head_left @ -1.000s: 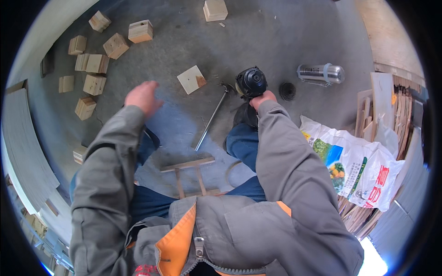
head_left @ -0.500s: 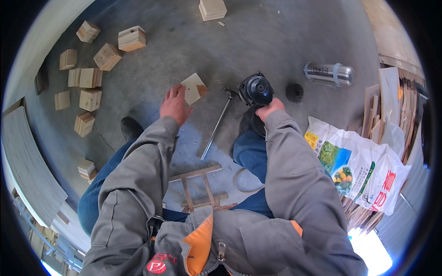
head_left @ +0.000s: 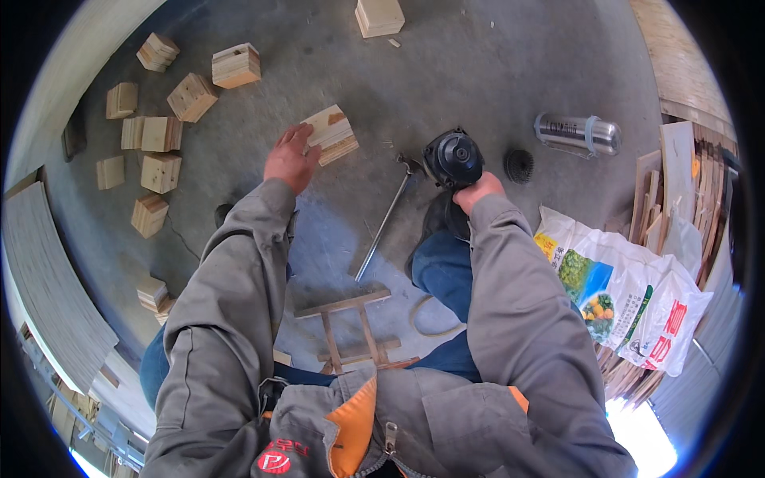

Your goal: The person sits on the floor and repeatedly picks up small wooden blocks, drills a hole into each one using a handheld power drill, and places the finished block aside. The process is repeated for multiple blocks.

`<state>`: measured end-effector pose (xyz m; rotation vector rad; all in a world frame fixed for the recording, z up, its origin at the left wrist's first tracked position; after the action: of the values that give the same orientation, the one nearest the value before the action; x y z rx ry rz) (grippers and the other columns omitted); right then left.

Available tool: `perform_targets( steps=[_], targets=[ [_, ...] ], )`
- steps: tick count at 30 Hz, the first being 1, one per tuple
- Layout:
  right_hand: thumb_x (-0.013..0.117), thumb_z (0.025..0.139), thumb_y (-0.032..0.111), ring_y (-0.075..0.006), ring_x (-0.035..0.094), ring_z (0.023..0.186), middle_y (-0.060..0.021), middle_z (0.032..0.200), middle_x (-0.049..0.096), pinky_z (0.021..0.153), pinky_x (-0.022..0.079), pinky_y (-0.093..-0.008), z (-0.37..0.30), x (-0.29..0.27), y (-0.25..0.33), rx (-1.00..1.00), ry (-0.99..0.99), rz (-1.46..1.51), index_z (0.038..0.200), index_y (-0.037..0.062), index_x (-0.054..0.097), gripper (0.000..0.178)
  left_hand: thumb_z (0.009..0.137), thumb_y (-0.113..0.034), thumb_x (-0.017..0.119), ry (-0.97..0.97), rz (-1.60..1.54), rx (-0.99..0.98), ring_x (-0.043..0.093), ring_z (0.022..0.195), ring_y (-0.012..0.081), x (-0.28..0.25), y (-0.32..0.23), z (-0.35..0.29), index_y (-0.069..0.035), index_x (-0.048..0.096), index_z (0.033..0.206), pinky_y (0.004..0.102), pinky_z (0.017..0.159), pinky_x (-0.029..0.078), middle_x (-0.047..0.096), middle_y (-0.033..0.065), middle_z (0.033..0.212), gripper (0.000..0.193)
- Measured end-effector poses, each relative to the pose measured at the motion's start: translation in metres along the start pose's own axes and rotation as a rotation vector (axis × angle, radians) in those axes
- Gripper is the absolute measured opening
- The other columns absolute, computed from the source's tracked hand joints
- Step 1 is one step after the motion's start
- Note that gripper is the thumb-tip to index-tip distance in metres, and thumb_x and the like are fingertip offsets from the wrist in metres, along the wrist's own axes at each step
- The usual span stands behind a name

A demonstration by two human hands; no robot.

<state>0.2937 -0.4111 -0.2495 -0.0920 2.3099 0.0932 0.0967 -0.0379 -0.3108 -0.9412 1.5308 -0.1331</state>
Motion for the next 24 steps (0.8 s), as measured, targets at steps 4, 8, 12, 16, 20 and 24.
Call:
perform_targets(
  steps=[4,8,12,16,20,24],
  targets=[
    [0.079,0.074,0.019,-0.0396,0.071,0.111,-0.0212,0.11,0.077,0.094,0.057,-0.0416,0.006,0.006,-0.008,0.014,0.013,-0.034,0.11,0.0075,0.079,0.038,0.083,-0.04,0.083,0.067,0.014,-0.152,0.049,0.141,0.0408,-0.009,-0.025,0.0,-0.005,0.042,0.154,0.0451,0.116,0.044,0.052,0.0199,0.151,0.089],
    [0.075,0.077,0.018,-0.0405,0.069,0.115,-0.0223,0.114,0.075,0.097,0.055,-0.0416,0.002,0.004,-0.003,0.022,0.029,-0.003,0.112,0.0069,0.078,0.037,0.078,-0.044,0.086,0.056,0.068,-0.254,0.054,0.136,0.0398,-0.004,-0.01,-0.003,-0.003,0.034,0.155,0.0457,0.112,0.047,0.049,0.0246,0.151,0.101],
    [0.069,0.084,0.017,-0.0421,0.065,0.123,-0.024,0.124,0.072,0.103,0.053,-0.0423,0.001,0.004,-0.005,0.038,0.065,-0.003,0.117,0.0045,0.076,0.037,0.08,-0.038,0.082,-0.071,-0.145,-0.407,0.062,0.123,0.0395,0.007,0.004,0.0,0.001,0.049,0.142,0.0464,0.104,0.051,0.061,0.0218,0.135,0.08],
    [0.069,0.084,0.017,-0.042,0.064,0.124,-0.0236,0.125,0.071,0.103,0.052,-0.0427,-0.002,0.002,0.001,0.046,0.105,-0.005,0.12,0.0057,0.076,0.038,0.087,-0.031,0.076,-0.073,-1.023,-0.713,0.069,0.103,0.0287,0.059,0.051,-0.015,0.0,0.065,0.125,0.0429,0.09,0.054,0.071,0.0132,0.113,0.05],
    [0.079,0.075,0.02,-0.04,0.071,0.111,-0.0222,0.111,0.076,0.094,0.056,-0.0409,0.005,0.003,-0.009,0.037,-0.002,0.009,0.111,0.0067,0.078,0.039,0.093,-0.031,0.073,-0.031,-1.381,-0.837,0.066,0.087,0.0166,0.096,0.049,-0.05,0.0,0.069,0.119,0.0342,0.078,0.052,0.071,0.0065,0.105,0.04],
    [0.078,0.075,0.02,-0.0406,0.071,0.111,-0.0226,0.11,0.076,0.093,0.056,-0.0415,0.003,0.001,-0.009,0.025,-0.019,0.027,0.11,0.0064,0.078,0.038,0.095,-0.033,0.074,-0.134,-1.108,-0.891,0.064,0.085,0.0154,0.095,0.061,-0.076,0.003,0.07,0.124,0.0309,0.075,0.052,0.072,0.0063,0.103,0.046]
  ],
)
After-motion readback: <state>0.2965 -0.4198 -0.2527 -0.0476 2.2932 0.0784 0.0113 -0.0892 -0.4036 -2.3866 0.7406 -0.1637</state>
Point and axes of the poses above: each hand's wrist, its own z-axis towards the middle knuckle, its own x-axis out of the palm, y = z × x, the point moved 10 cm from there along z, towards the middle knuckle
